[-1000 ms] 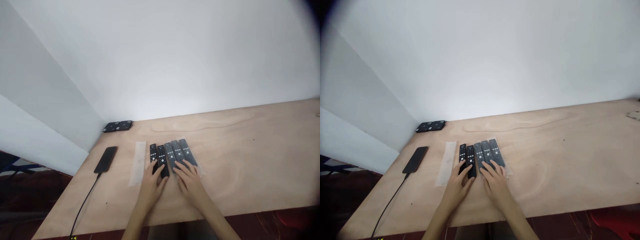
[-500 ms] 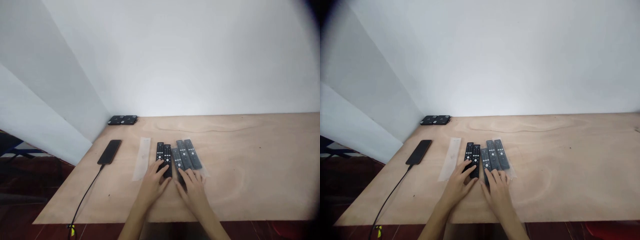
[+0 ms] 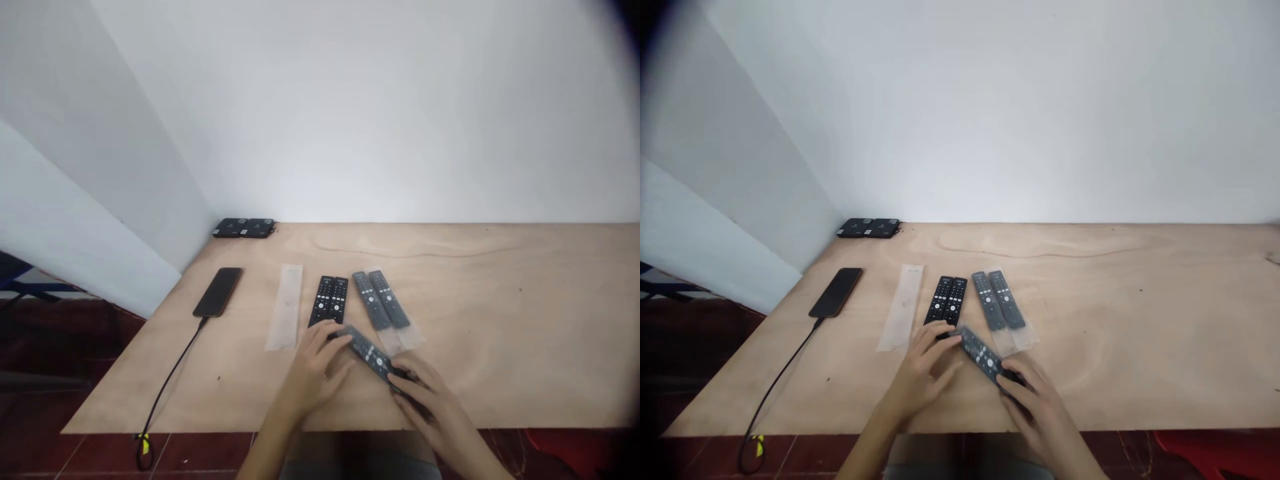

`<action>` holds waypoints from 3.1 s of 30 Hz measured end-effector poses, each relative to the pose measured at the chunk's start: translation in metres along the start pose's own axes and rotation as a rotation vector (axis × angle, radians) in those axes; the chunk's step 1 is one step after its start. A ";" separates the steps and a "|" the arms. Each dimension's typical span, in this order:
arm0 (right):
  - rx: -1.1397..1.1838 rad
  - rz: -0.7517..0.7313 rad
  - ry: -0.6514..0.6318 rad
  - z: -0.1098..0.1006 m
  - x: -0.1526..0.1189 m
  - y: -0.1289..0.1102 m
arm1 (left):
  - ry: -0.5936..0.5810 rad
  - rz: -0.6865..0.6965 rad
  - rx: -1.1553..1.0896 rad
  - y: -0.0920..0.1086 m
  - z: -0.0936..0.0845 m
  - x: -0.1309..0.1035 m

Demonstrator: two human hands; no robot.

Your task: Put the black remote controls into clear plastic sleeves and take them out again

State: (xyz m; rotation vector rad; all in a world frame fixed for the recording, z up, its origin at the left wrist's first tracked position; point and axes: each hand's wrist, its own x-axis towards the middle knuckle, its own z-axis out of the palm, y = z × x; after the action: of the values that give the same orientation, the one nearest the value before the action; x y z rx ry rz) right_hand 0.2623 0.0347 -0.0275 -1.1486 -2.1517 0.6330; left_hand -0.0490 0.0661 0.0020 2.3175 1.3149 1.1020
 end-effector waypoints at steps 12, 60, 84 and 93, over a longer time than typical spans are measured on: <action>0.174 0.085 -0.211 -0.014 0.016 -0.018 | -0.333 -0.031 -0.035 0.020 0.005 -0.014; 0.766 0.520 0.002 -0.011 0.040 -0.032 | -0.157 -0.013 0.153 0.005 -0.007 -0.052; 0.793 0.463 -0.027 -0.006 0.053 -0.039 | -0.081 -0.064 0.046 0.006 -0.011 -0.055; 0.708 0.509 -0.009 0.002 0.050 -0.038 | -0.149 -0.043 0.028 0.003 -0.012 -0.052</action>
State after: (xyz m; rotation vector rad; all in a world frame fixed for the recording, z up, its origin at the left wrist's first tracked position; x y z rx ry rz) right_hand 0.2174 0.0574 0.0104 -1.2560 -1.4133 1.4742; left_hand -0.0719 0.0201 -0.0133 2.3290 1.3255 0.8850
